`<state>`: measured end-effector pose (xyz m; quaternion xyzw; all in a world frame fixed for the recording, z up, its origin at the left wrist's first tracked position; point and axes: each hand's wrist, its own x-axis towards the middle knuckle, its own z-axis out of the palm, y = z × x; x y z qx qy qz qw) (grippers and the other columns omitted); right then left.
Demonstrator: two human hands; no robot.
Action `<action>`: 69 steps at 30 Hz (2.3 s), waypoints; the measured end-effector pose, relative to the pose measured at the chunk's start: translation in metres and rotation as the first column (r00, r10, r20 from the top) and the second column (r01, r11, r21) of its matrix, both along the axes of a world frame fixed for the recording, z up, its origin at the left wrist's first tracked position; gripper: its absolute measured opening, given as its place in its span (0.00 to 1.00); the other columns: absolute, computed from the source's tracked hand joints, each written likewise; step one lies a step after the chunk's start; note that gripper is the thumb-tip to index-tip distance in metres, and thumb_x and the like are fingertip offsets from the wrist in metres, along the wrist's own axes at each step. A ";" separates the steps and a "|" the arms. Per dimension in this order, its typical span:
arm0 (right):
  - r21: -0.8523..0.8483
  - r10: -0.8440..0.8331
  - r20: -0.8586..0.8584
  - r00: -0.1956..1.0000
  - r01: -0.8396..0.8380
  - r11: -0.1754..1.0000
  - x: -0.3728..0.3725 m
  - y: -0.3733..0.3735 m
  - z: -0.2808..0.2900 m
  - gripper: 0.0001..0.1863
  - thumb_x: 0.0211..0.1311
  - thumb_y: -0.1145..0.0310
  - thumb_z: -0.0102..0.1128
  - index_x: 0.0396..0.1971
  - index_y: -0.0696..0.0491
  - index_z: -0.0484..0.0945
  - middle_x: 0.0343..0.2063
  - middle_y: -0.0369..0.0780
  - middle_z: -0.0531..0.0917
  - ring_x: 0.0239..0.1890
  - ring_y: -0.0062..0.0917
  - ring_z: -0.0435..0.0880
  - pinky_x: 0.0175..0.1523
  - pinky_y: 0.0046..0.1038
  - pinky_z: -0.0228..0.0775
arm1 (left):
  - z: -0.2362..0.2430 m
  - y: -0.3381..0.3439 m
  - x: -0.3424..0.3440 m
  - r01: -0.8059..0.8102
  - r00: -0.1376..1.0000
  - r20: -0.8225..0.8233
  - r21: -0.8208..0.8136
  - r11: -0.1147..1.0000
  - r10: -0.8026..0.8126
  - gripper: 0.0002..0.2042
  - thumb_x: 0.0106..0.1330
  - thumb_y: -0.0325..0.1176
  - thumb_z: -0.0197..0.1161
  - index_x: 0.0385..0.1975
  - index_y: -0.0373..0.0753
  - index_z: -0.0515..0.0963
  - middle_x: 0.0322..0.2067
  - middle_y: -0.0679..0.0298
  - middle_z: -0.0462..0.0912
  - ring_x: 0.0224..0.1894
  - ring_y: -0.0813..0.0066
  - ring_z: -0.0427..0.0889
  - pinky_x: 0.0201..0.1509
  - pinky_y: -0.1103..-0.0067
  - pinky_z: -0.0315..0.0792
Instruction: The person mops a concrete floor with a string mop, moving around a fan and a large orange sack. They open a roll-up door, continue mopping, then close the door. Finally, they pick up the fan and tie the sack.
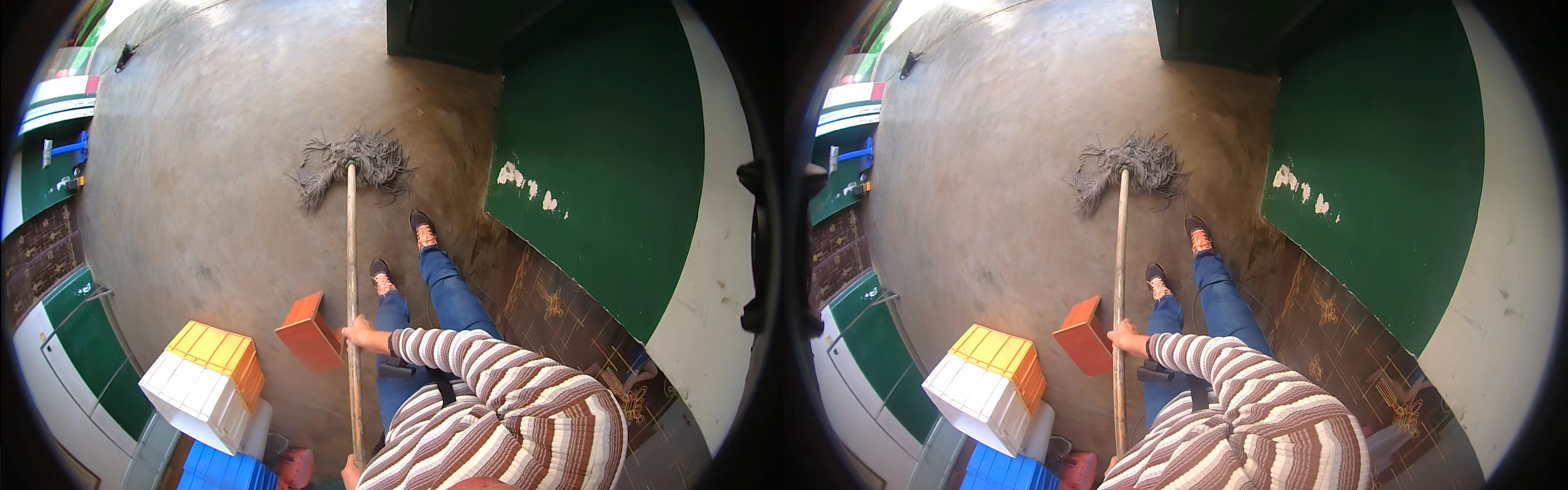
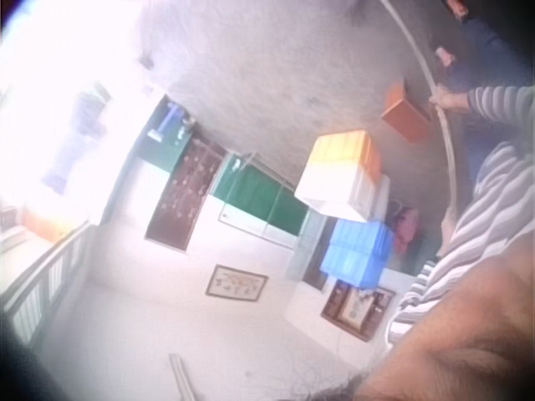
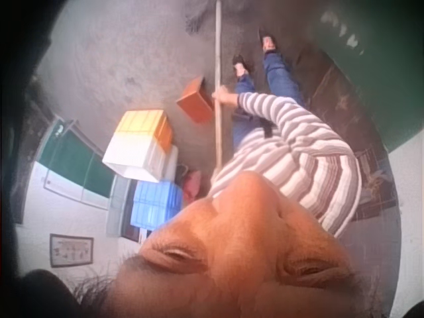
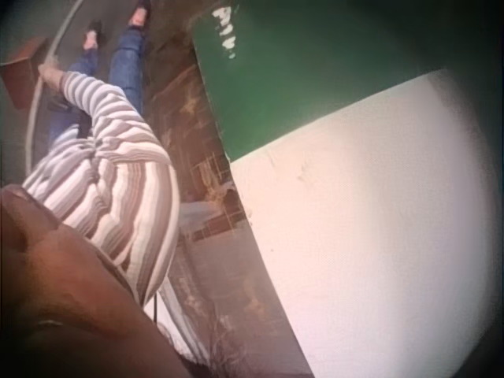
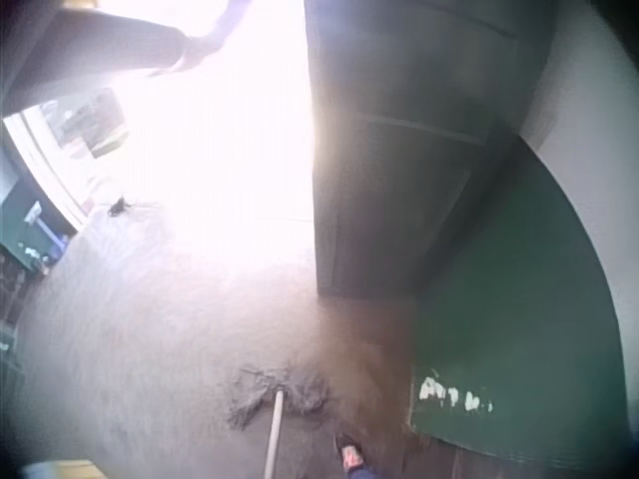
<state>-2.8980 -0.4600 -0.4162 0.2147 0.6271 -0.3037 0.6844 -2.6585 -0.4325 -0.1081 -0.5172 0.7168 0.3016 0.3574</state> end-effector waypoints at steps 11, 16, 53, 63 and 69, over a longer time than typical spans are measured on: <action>-0.016 0.242 -0.637 0.732 -0.326 0.945 -0.259 -0.071 -0.091 0.43 0.58 0.55 0.57 0.64 0.64 0.46 0.47 0.60 0.75 0.51 0.50 0.76 0.56 0.43 0.68 | -0.219 -0.056 -0.278 -0.378 0.819 -0.317 0.330 0.865 0.478 0.12 0.52 0.23 0.61 0.36 0.34 0.70 0.13 0.66 0.71 0.06 0.77 0.66 0.08 0.77 0.60; 0.086 0.348 -0.669 0.657 -0.397 0.914 -0.279 -0.076 -0.074 0.42 0.62 0.52 0.51 0.66 0.60 0.43 0.50 0.55 0.76 0.53 0.48 0.76 0.58 0.44 0.66 | -0.252 -0.064 -0.293 -0.419 0.693 -0.378 0.481 0.770 0.614 0.11 0.53 0.25 0.61 0.34 0.34 0.69 0.12 0.68 0.69 0.07 0.80 0.66 0.07 0.79 0.59; -0.357 -0.879 -0.073 0.471 0.811 0.464 -0.267 0.078 -0.078 0.08 0.54 0.68 0.57 0.24 0.56 0.72 0.18 0.41 0.77 0.21 0.31 0.79 0.29 0.36 0.76 | -0.032 -0.103 -0.278 0.214 0.510 -0.628 -0.570 0.794 -0.588 0.16 0.48 0.30 0.74 0.35 0.36 0.76 0.21 0.60 0.80 0.19 0.67 0.79 0.23 0.78 0.71; -0.264 -0.975 0.190 0.111 0.963 0.059 -0.190 0.093 -0.046 0.08 0.59 0.65 0.53 0.22 0.49 0.69 0.16 0.38 0.76 0.21 0.30 0.76 0.30 0.34 0.73 | 0.062 -0.129 -0.313 0.276 0.020 -0.629 -0.744 0.609 -0.777 0.11 0.47 0.22 0.72 0.27 0.37 0.75 0.17 0.65 0.78 0.16 0.71 0.77 0.20 0.79 0.69; -0.117 -0.933 0.318 -0.167 0.970 -0.214 -0.148 0.127 0.000 0.06 0.58 0.70 0.57 0.25 0.51 0.70 0.22 0.36 0.76 0.28 0.28 0.79 0.35 0.31 0.79 | 0.100 -0.108 -0.368 0.416 -0.190 -0.741 -0.655 0.631 -0.644 0.08 0.49 0.26 0.71 0.22 0.37 0.76 0.13 0.65 0.72 0.12 0.72 0.71 0.17 0.80 0.64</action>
